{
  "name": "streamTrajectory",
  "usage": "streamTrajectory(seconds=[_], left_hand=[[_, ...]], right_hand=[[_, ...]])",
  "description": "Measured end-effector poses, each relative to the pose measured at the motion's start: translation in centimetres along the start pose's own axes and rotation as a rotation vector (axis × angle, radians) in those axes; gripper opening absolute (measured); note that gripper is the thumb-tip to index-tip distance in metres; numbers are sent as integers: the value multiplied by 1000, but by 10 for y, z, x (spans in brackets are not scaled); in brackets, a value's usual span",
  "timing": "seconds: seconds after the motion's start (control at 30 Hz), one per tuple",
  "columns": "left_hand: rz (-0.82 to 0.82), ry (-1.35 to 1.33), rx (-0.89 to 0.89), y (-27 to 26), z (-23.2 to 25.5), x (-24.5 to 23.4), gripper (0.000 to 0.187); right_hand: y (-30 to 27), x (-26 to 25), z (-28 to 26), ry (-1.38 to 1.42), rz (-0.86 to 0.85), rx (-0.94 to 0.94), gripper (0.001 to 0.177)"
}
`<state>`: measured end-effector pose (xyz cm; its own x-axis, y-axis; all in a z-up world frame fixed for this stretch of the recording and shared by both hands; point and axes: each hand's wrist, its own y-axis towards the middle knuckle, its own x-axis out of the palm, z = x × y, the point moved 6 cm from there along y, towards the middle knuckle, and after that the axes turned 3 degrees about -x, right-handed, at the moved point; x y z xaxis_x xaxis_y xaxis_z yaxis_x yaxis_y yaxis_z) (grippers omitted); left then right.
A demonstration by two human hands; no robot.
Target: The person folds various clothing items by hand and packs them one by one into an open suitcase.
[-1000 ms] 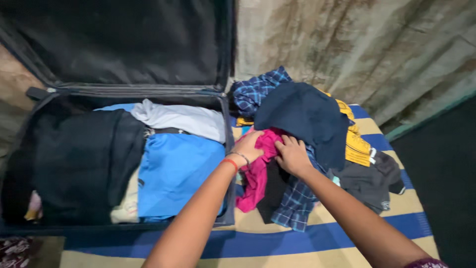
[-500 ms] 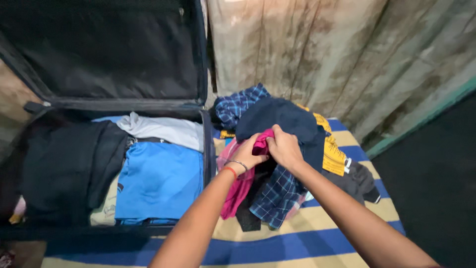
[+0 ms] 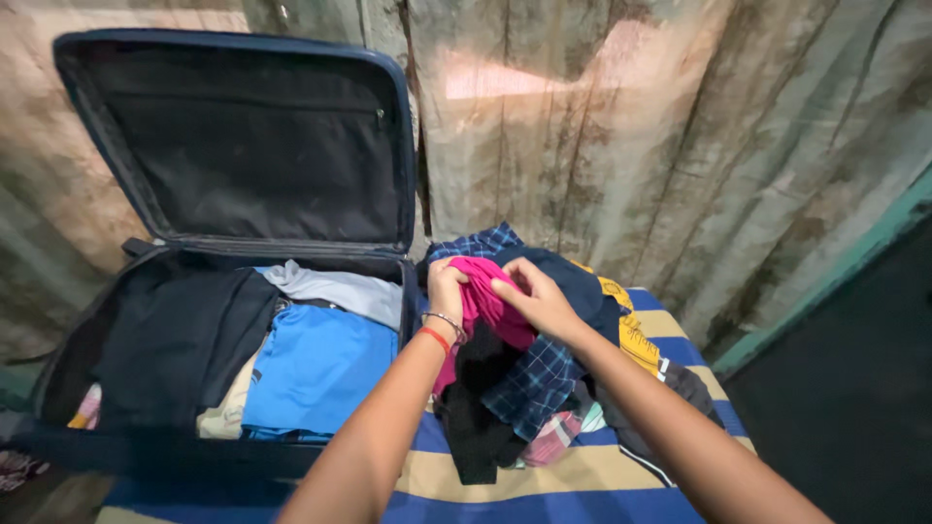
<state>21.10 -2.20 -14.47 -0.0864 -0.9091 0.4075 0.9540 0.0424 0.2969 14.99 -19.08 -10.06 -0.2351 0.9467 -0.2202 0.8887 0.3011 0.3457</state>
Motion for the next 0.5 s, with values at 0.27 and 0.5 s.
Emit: streamTrajectory(seconds=[0.27, 0.5], left_hand=[[91, -223, 152, 20, 50, -28, 13], [171, -17, 47, -1, 88, -32, 24]], right_hand=[[-48, -34, 61, -320, -335, 93, 46], [-9, -69, 27, -412, -38, -30, 26]])
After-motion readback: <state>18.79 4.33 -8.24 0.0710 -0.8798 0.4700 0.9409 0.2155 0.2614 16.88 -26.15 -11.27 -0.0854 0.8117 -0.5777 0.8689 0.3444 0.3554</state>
